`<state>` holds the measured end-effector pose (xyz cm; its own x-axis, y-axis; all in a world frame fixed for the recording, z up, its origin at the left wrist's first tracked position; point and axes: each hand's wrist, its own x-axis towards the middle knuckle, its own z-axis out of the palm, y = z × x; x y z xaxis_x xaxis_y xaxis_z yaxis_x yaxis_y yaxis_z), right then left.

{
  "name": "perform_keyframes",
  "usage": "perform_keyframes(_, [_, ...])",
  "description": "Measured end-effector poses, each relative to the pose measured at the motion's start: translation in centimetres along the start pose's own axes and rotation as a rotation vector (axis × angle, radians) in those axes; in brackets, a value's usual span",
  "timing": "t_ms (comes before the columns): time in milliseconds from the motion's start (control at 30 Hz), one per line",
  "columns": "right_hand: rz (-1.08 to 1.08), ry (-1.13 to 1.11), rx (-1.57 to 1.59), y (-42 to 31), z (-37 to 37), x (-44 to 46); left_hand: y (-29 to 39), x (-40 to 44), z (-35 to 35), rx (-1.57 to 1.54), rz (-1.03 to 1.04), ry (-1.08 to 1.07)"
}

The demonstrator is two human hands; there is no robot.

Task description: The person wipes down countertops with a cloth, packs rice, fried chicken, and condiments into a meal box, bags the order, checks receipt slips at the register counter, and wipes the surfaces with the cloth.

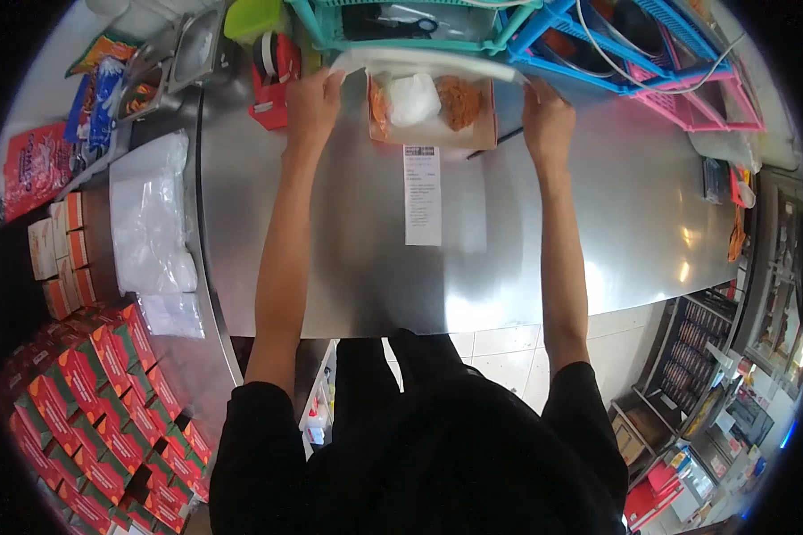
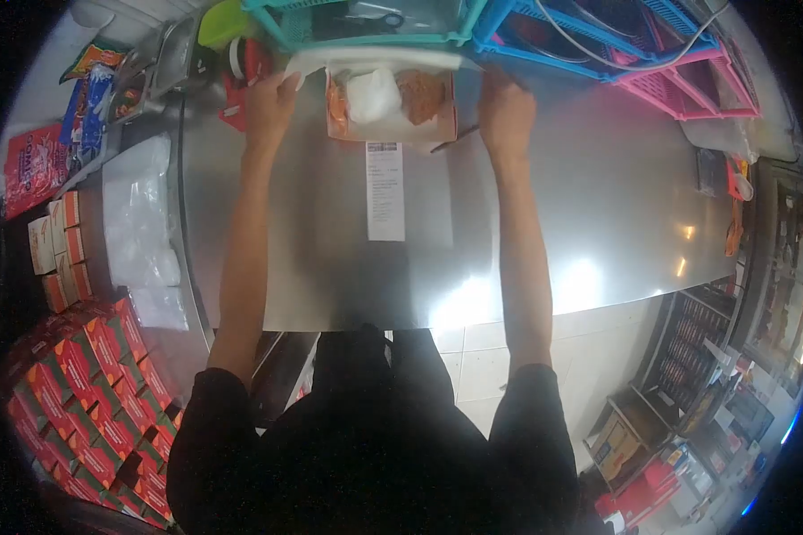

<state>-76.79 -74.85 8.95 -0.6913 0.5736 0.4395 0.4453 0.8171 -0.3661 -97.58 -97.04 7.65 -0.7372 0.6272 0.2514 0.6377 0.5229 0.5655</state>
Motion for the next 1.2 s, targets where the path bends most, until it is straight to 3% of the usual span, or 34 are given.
perform_keyframes(133, [0.084, -0.112, 0.235, 1.3, 1.7, -2.4, -0.5, -3.3, 1.6, -0.343, -0.051, -0.196])
perform_keyframes(167, [0.203, -0.15, 0.293, 1.0, 1.9, -2.8, -0.6, -3.9, 2.5, -0.475, -0.038, -0.219])
perform_keyframes(233, [0.448, -0.234, 0.412, -1.6, 1.8, -4.2, -0.6, -4.3, 3.1, -0.85, -0.339, -0.237])
perform_keyframes(300, [0.313, -0.223, 0.338, -1.2, 2.8, -5.2, 0.1, -4.0, 2.9, -1.12, -0.595, -0.155])
perform_keyframes(333, [0.243, -0.219, 0.3, -1.4, 2.9, -5.3, 0.5, -3.7, 2.3, -1.037, -0.559, -0.211])
perform_keyframes(367, [0.548, -0.428, 0.765, -0.9, 2.1, -5.0, 0.8, -3.3, 1.8, -0.954, -0.52, -0.266])
perform_keyframes(467, [0.815, -0.448, 1.107, 0.2, 1.7, -4.4, 0.6, -2.8, 1.9, -0.686, -0.437, -0.348])
perform_keyframes(500, [0.581, -0.412, 0.953, -0.6, 0.9, -4.3, 0.5, -2.6, 1.9, -0.593, -0.414, -0.36])
perform_keyframes(600, [-0.045, -0.376, 0.479, -2.5, -1.0, -3.4, 1.5, -2.5, 0.8, -0.098, 0.478, -0.005])
perform_keyframes(667, [-0.356, -0.481, 0.172, -1.6, -0.8, -3.2, 1.5, -2.8, 0.6, -0.001, 0.593, -0.203])
perform_keyframes(733, [-0.359, -0.416, 0.208, -1.4, 0.2, -3.7, -0.4, -2.3, 2.3, 0.098, 0.684, -0.333])
perform_keyframes(933, [-0.373, -0.344, 0.212, -1.7, 1.4, -5.5, 0.4, -4.3, 2.0, -0.215, 0.556, -0.323])
perform_keyframes(1033, [-0.404, -0.356, 0.175, -1.6, 1.1, -5.6, 2.3, -4.7, 1.1, -0.018, 0.552, -0.284])
perform_keyframes(1133, [-0.423, -0.351, 0.177, -1.3, 1.5, -5.9, 3.8, -4.3, 2.8, -0.184, 0.586, -0.357])
perform_keyframes(1167, [-0.427, -0.344, 0.182, -1.3, 1.6, -6.0, 3.6, -3.7, 4.3, -0.302, 0.598, -0.279])
perform_keyframes(1200, [-0.424, -0.343, 0.181, -1.3, 1.5, -6.0, 3.7, -3.3, 4.9, -0.356, 0.504, -0.3])
